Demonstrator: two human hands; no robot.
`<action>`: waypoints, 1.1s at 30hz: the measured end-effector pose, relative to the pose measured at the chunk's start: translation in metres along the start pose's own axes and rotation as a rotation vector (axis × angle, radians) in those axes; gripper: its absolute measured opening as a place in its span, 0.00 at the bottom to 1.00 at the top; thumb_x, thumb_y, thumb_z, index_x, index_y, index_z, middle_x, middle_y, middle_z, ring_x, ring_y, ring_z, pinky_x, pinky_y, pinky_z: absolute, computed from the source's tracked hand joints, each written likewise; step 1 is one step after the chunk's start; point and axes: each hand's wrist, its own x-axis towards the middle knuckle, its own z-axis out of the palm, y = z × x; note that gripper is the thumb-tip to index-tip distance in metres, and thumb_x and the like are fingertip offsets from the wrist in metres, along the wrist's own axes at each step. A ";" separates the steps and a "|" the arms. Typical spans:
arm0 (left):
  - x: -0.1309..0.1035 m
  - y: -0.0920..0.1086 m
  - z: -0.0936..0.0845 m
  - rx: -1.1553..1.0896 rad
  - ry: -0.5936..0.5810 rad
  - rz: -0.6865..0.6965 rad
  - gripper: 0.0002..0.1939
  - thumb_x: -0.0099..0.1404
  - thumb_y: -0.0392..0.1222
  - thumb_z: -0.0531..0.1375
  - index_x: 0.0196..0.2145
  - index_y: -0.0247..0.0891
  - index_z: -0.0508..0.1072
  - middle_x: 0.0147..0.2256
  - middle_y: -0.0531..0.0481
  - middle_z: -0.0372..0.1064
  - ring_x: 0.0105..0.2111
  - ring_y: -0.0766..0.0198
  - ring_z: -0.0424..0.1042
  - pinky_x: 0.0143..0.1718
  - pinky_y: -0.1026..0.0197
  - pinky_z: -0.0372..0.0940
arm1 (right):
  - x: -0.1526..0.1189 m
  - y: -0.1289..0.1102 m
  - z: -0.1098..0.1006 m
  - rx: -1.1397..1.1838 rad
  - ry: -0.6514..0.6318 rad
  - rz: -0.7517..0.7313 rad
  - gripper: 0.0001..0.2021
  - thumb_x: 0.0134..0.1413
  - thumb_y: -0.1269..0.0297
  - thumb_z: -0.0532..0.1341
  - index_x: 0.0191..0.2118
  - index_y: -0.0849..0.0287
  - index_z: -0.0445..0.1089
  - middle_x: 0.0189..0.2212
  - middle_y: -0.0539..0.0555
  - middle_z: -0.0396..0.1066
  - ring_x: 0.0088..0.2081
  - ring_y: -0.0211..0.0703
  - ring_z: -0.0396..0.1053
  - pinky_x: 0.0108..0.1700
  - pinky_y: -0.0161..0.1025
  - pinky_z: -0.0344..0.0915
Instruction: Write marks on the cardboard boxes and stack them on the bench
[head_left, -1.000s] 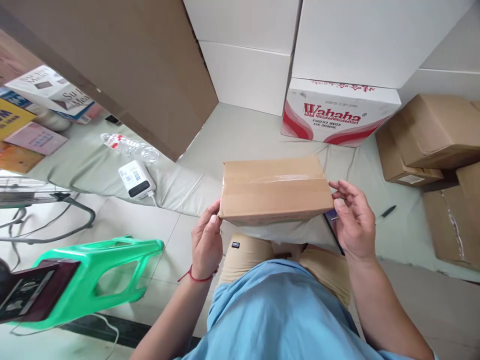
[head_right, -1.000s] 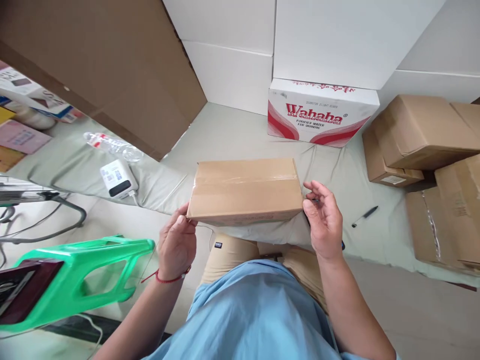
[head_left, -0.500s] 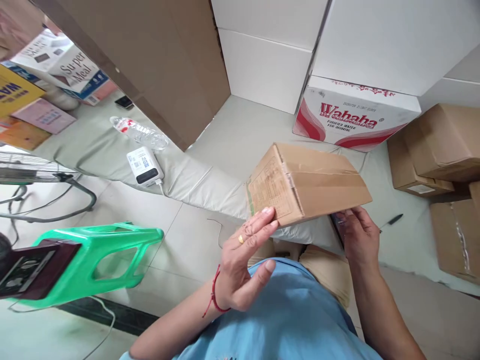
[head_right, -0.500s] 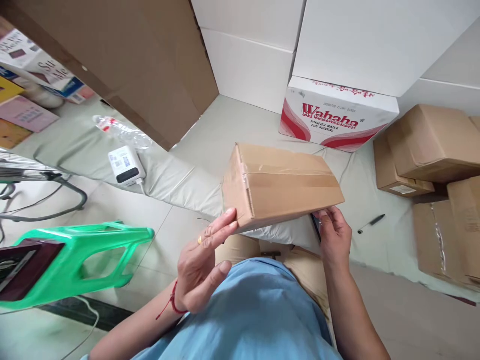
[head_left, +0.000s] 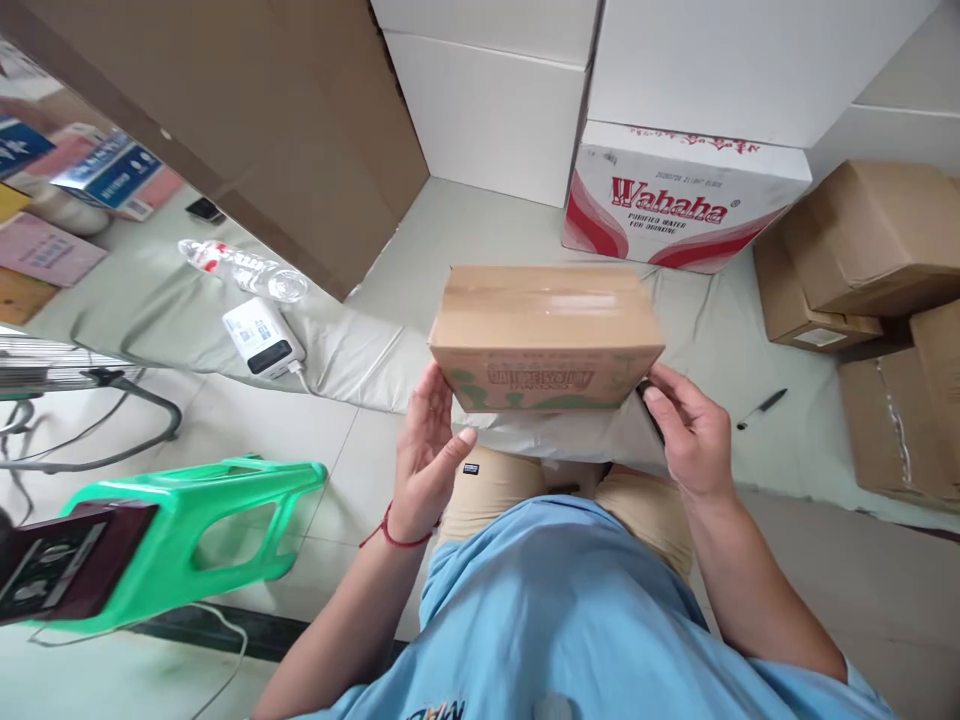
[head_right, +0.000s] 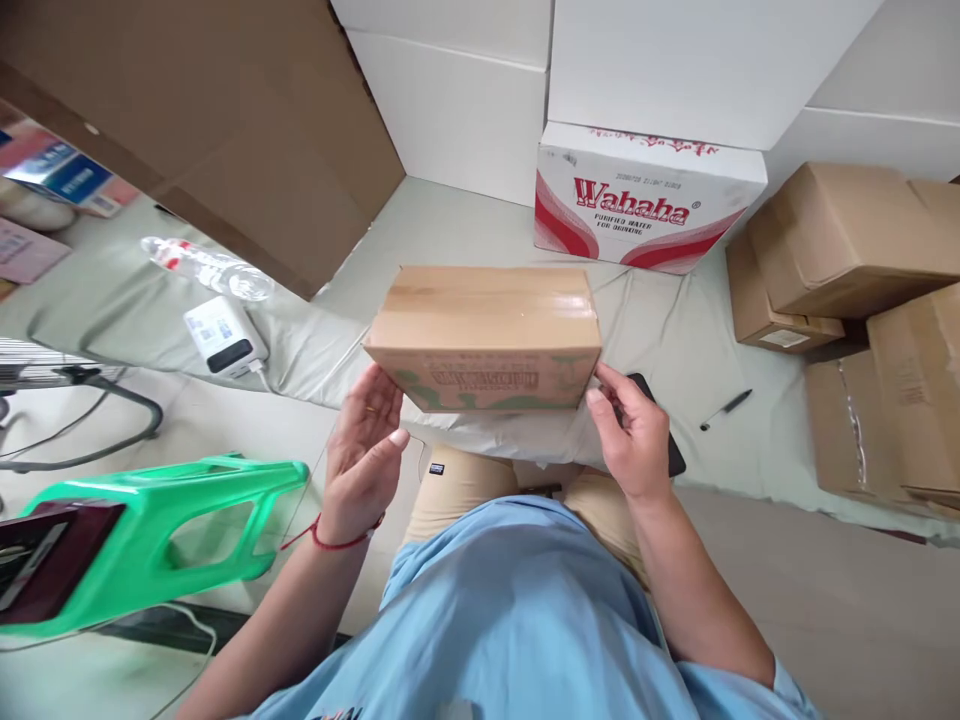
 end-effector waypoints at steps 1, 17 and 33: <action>0.004 0.001 -0.001 -0.007 0.004 0.005 0.39 0.59 0.48 0.78 0.66 0.50 0.75 0.73 0.43 0.62 0.77 0.39 0.52 0.79 0.38 0.46 | 0.003 -0.006 0.001 -0.034 -0.016 -0.036 0.23 0.66 0.47 0.66 0.59 0.54 0.80 0.48 0.57 0.83 0.49 0.53 0.81 0.54 0.51 0.77; 0.039 0.015 -0.029 0.040 0.138 0.011 0.29 0.57 0.47 0.71 0.57 0.46 0.79 0.63 0.42 0.73 0.71 0.46 0.64 0.75 0.48 0.56 | -0.002 -0.101 0.036 -0.300 -0.146 -0.534 0.22 0.71 0.59 0.59 0.65 0.55 0.75 0.61 0.60 0.79 0.48 0.56 0.79 0.55 0.58 0.76; 0.030 0.033 -0.003 0.062 0.106 0.090 0.24 0.58 0.46 0.73 0.52 0.42 0.83 0.59 0.43 0.78 0.68 0.46 0.69 0.75 0.47 0.57 | -0.013 -0.040 0.013 -0.104 -0.063 -0.151 0.22 0.71 0.54 0.62 0.63 0.57 0.77 0.38 0.55 0.82 0.39 0.45 0.78 0.47 0.45 0.77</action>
